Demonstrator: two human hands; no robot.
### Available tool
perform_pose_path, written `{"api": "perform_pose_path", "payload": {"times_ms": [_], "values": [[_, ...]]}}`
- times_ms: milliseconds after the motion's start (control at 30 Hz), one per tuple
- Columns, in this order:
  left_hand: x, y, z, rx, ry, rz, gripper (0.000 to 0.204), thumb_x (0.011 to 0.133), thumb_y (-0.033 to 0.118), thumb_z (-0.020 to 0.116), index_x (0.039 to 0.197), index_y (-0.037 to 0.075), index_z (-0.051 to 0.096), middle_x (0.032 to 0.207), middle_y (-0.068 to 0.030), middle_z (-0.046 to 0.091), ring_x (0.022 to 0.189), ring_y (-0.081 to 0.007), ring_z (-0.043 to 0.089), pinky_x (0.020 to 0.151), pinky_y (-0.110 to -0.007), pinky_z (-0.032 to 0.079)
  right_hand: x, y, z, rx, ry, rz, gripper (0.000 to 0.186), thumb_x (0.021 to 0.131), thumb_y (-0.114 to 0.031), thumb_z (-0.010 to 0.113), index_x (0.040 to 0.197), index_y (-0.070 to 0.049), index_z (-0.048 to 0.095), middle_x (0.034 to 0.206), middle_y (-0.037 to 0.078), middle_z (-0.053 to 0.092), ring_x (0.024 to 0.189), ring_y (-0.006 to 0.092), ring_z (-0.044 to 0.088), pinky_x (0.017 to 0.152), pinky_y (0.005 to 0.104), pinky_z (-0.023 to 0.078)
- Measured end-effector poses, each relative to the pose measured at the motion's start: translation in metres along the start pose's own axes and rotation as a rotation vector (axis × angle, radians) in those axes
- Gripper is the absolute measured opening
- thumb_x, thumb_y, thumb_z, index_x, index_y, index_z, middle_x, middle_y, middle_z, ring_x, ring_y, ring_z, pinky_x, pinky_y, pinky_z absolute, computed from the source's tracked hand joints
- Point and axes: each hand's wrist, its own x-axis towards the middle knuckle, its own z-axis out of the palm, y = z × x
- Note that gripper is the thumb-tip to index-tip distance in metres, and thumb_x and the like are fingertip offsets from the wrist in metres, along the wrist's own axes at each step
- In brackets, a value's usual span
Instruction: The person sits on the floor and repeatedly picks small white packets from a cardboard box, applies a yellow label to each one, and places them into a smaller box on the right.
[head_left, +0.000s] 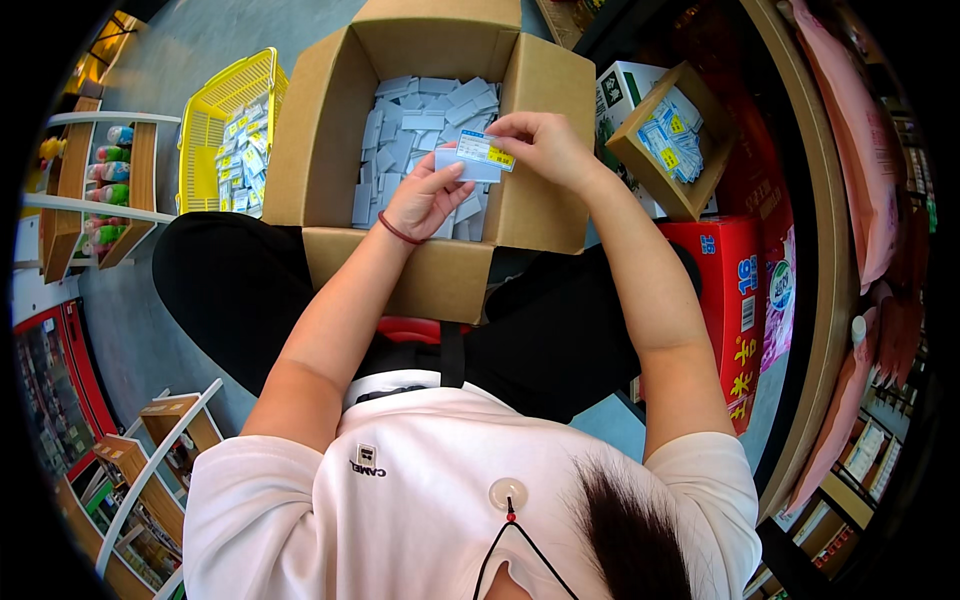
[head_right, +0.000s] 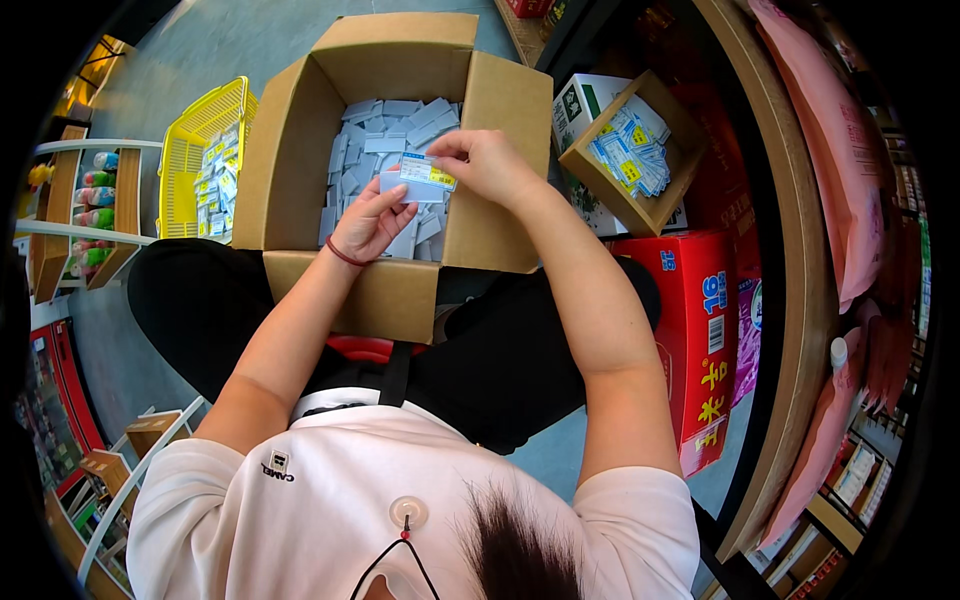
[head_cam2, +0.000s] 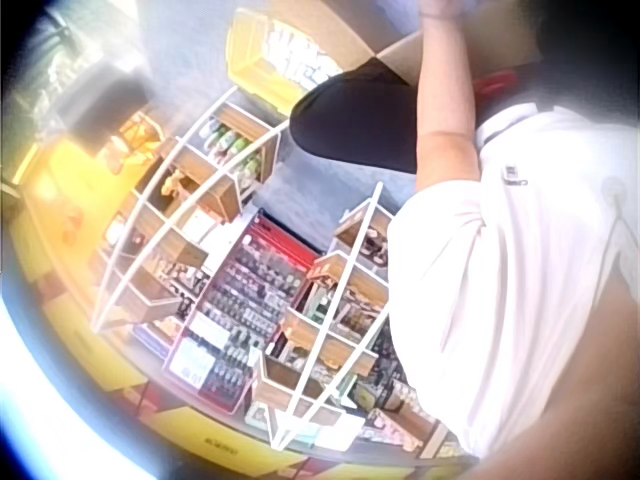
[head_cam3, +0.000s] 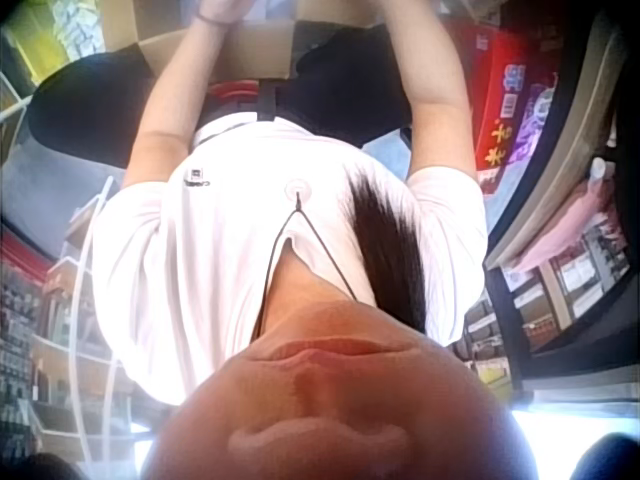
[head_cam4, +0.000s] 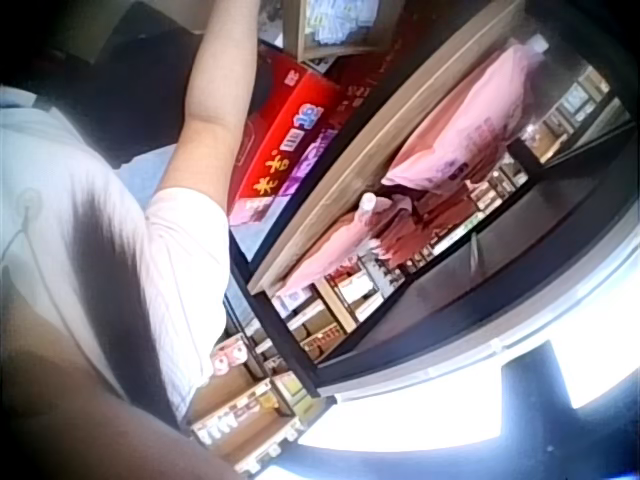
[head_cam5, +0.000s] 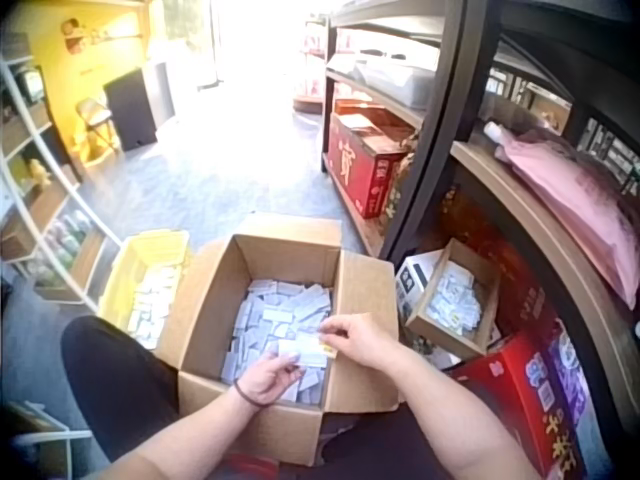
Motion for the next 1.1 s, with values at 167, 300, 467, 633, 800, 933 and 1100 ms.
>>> {"api": "perform_pose_path", "payload": {"times_ms": [167, 300, 467, 633, 800, 933, 1100], "values": [[0.001, 0.000, -0.002, 0.033, -0.047, -0.012, 0.028, 0.086, 0.004, 0.055, 0.113, 0.007, 0.049, 0.107, -0.0061, 0.056, 0.097, -0.0155, 0.057, 0.087, -0.031, 0.049, 0.000, -0.004, 0.005, 0.009, -0.026, 0.026, 0.015, 0.076, -0.010, 0.067, 0.090, -0.005, 0.068, 0.085, 0.008, 0.067, 0.077, 0.0147, 0.063, 0.071, 0.0261, 0.050], [0.002, -0.001, -0.003, 0.055, -0.061, -0.020, 0.025, 0.087, 0.006, 0.053, 0.112, 0.006, 0.049, 0.107, -0.0068, 0.056, 0.098, -0.0163, 0.056, 0.088, -0.032, 0.048, 0.001, 0.000, 0.010, -0.062, -0.008, -0.100, 0.012, 0.075, -0.011, 0.068, 0.086, -0.008, 0.069, 0.081, 0.007, 0.065, 0.074, 0.0173, 0.062, 0.067, 0.0274, 0.050], [0.003, -0.001, -0.003, 0.055, -0.069, -0.042, 0.026, 0.091, 0.016, 0.049, 0.115, 0.006, 0.048, 0.109, -0.0054, 0.056, 0.099, -0.0159, 0.055, 0.088, -0.033, 0.047, 0.002, 0.002, 0.015, -0.149, -0.005, -0.208, 0.012, 0.073, -0.012, 0.068, 0.084, -0.009, 0.069, 0.079, 0.007, 0.062, 0.072, 0.0209, 0.060, 0.064, 0.0299, 0.049], [0.003, -0.002, -0.001, 0.086, -0.058, -0.039, 0.030, 0.094, 0.024, 0.044, 0.118, 0.007, 0.048, 0.110, -0.0043, 0.055, 0.098, -0.0152, 0.054, 0.089, -0.034, 0.047, 0.002, 0.002, 0.020, -0.145, -0.017, -0.214, 0.011, 0.073, -0.012, 0.068, 0.083, -0.008, 0.069, 0.079, 0.007, 0.062, 0.073, 0.0222, 0.060, 0.065, 0.0307, 0.048], [0.001, 0.001, 0.004, 0.092, -0.054, -0.035, 0.031, 0.095, 0.026, 0.041, 0.117, 0.005, 0.048, 0.109, -0.0051, 0.055, 0.099, -0.0161, 0.054, 0.089, -0.035, 0.047, 0.002, -0.001, 0.019, -0.177, -0.016, -0.257, 0.011, 0.072, -0.012, 0.068, 0.082, -0.007, 0.068, 0.079, 0.008, 0.062, 0.073, 0.0235, 0.059, 0.066, 0.0319, 0.048], [0.001, 0.001, 0.005, 0.083, -0.031, -0.035, 0.031, 0.095, 0.026, 0.040, 0.116, 0.004, 0.047, 0.110, -0.0069, 0.054, 0.099, -0.0173, 0.054, 0.088, -0.036, 0.047, 0.002, -0.002, 0.019, -0.226, -0.029, -0.298, 0.011, 0.072, -0.011, 0.068, 0.082, -0.006, 0.067, 0.079, 0.008, 0.061, 0.074, 0.0247, 0.059, 0.066, 0.0328, 0.048], [0.001, 0.001, 0.005, 0.075, -0.011, -0.042, 0.031, 0.096, 0.026, 0.039, 0.115, 0.003, 0.047, 0.109, -0.0083, 0.055, 0.098, -0.0182, 0.055, 0.088, -0.037, 0.047, 0.003, -0.001, 0.019, -0.290, -0.027, -0.366, 0.011, 0.072, -0.011, 0.067, 0.082, -0.007, 0.067, 0.080, 0.009, 0.062, 0.077, 0.0261, 0.059, 0.069, 0.0339, 0.048]]}}
